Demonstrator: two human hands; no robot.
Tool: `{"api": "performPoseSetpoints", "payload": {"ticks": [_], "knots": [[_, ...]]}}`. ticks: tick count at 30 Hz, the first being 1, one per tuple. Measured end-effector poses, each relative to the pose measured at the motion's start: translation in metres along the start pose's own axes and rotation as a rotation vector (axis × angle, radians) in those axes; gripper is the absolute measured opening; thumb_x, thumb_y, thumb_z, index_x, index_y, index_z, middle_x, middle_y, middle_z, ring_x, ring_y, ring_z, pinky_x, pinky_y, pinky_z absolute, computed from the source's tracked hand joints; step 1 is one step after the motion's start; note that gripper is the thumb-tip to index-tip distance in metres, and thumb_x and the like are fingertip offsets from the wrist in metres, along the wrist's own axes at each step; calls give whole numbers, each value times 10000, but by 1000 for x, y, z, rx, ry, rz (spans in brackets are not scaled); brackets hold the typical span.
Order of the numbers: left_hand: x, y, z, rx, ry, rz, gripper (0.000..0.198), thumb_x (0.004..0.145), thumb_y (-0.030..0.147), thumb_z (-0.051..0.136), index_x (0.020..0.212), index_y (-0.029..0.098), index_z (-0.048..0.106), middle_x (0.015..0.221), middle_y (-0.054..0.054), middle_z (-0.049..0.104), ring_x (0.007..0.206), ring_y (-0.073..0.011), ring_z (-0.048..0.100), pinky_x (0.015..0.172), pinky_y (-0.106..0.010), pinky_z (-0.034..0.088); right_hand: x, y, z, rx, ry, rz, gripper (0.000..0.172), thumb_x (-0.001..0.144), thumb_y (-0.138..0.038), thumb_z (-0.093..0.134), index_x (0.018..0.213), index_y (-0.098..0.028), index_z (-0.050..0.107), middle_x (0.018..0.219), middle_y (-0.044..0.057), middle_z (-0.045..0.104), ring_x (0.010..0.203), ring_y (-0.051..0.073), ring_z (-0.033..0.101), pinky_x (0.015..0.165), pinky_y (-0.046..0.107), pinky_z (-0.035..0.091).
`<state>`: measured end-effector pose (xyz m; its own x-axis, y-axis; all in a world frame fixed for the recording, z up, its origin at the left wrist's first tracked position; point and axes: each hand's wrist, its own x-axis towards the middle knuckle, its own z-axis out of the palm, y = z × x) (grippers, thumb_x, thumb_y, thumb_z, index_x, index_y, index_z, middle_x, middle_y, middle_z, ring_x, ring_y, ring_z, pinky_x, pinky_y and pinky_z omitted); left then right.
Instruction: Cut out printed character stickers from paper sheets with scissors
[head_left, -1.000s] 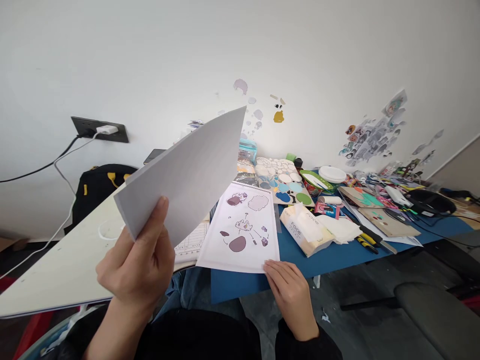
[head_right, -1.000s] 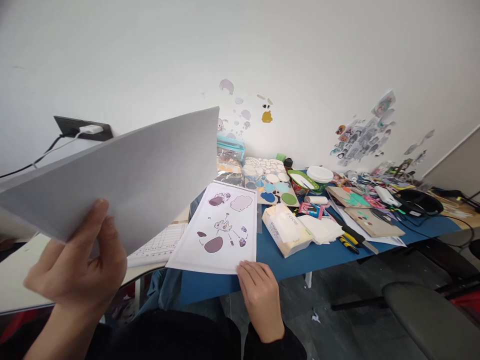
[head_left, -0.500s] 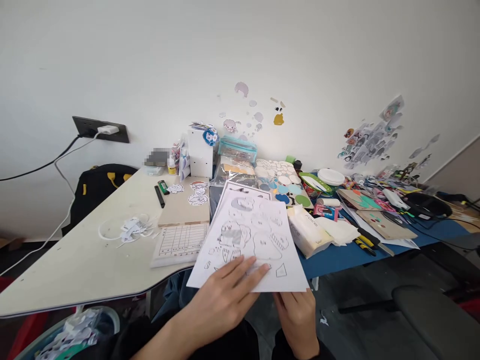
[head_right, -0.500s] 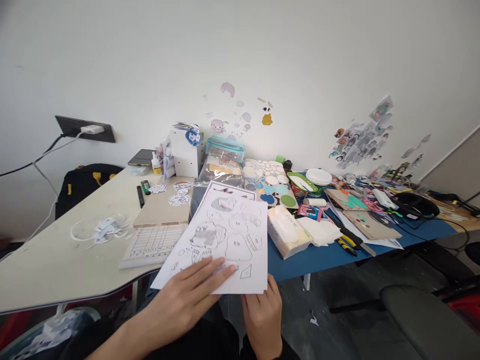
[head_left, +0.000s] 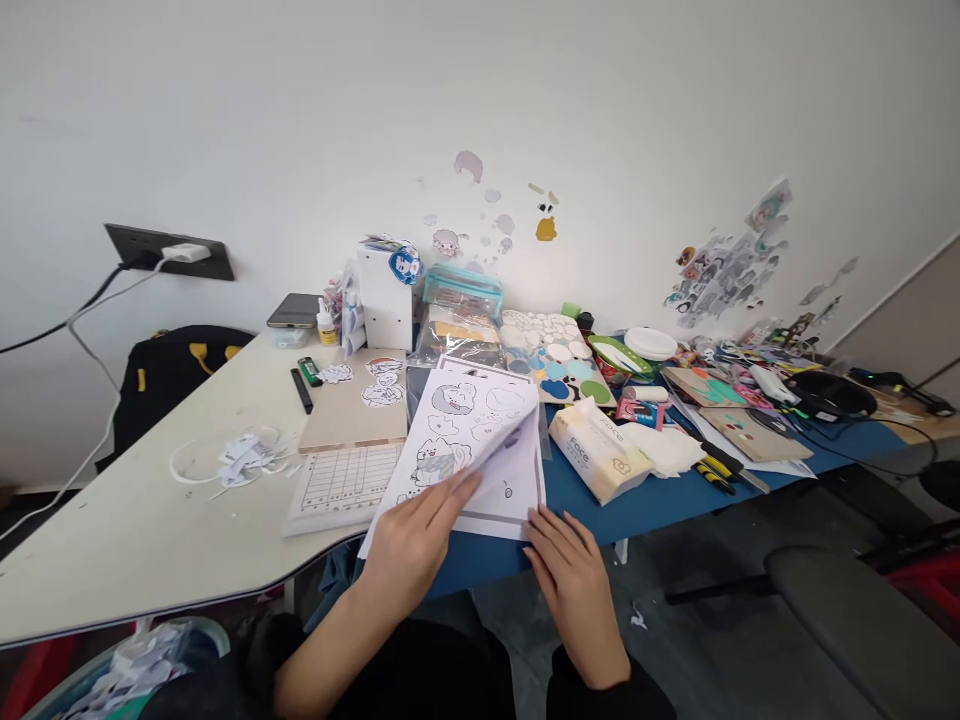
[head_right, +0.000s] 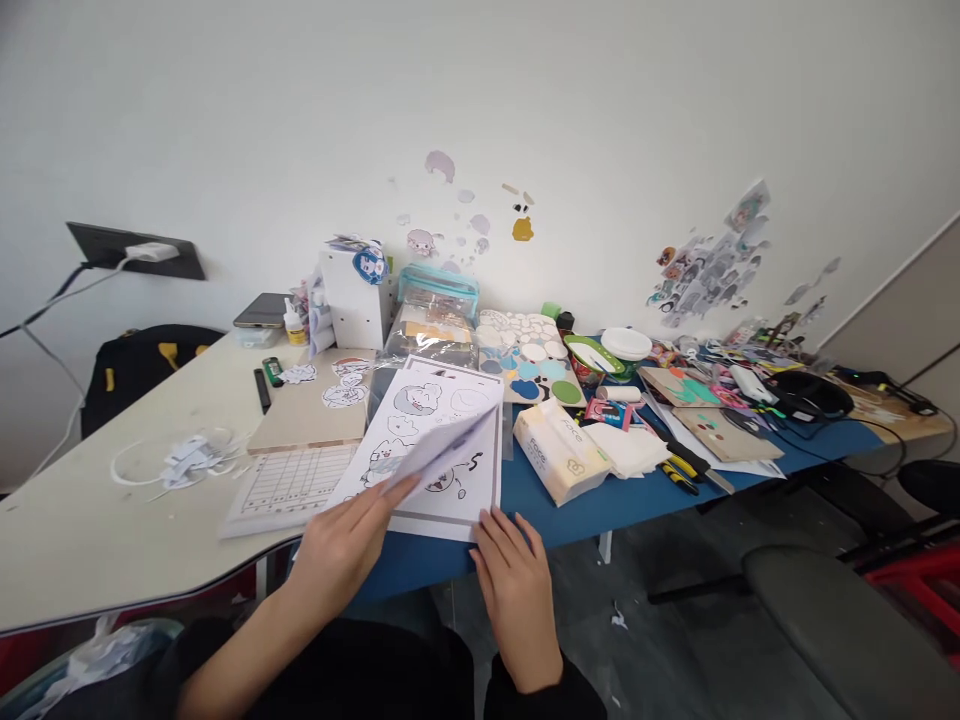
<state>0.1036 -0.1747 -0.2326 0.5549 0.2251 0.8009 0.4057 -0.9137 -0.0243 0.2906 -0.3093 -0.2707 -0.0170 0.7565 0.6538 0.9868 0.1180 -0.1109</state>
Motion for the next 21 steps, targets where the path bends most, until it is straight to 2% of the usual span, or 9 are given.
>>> {"api": "performPoseSetpoints", "payload": {"ticks": [3,7,12,17,21], "knots": [[3,-2,1,70,109,-107,409,851,16,507,1232,161,532,956,-79,724,794,-168,694,635,-227,519,2,5,2,-42,34,-80,293,948,-93,456,1206,-158,580,1144,85,669,1080,240,603,921,432,472],[11,-4,-2,111,202,-150,376,845,45,554,1195,182,549,864,-49,724,653,-151,681,532,-218,473,7,7,5,-81,22,-133,293,949,-112,467,1223,-106,568,1180,126,646,1126,260,575,918,434,481],[17,-3,-5,127,219,-121,364,839,32,556,1173,178,558,745,-9,698,548,-117,623,520,-211,444,10,8,7,-49,84,-168,264,915,-20,484,1141,-77,608,1085,154,685,1049,255,622,878,426,501],[14,1,-3,109,161,-58,377,825,9,558,1173,152,564,759,-20,702,612,-125,645,604,-216,453,11,2,4,-7,155,-118,178,881,-31,571,1033,-94,640,956,134,720,931,233,663,815,411,520],[10,1,-3,106,149,-64,383,828,13,544,1179,164,568,757,-13,700,609,-123,645,611,-211,447,12,-4,0,48,187,-56,154,867,-27,587,975,-121,644,896,107,724,865,223,672,776,411,528]]}}
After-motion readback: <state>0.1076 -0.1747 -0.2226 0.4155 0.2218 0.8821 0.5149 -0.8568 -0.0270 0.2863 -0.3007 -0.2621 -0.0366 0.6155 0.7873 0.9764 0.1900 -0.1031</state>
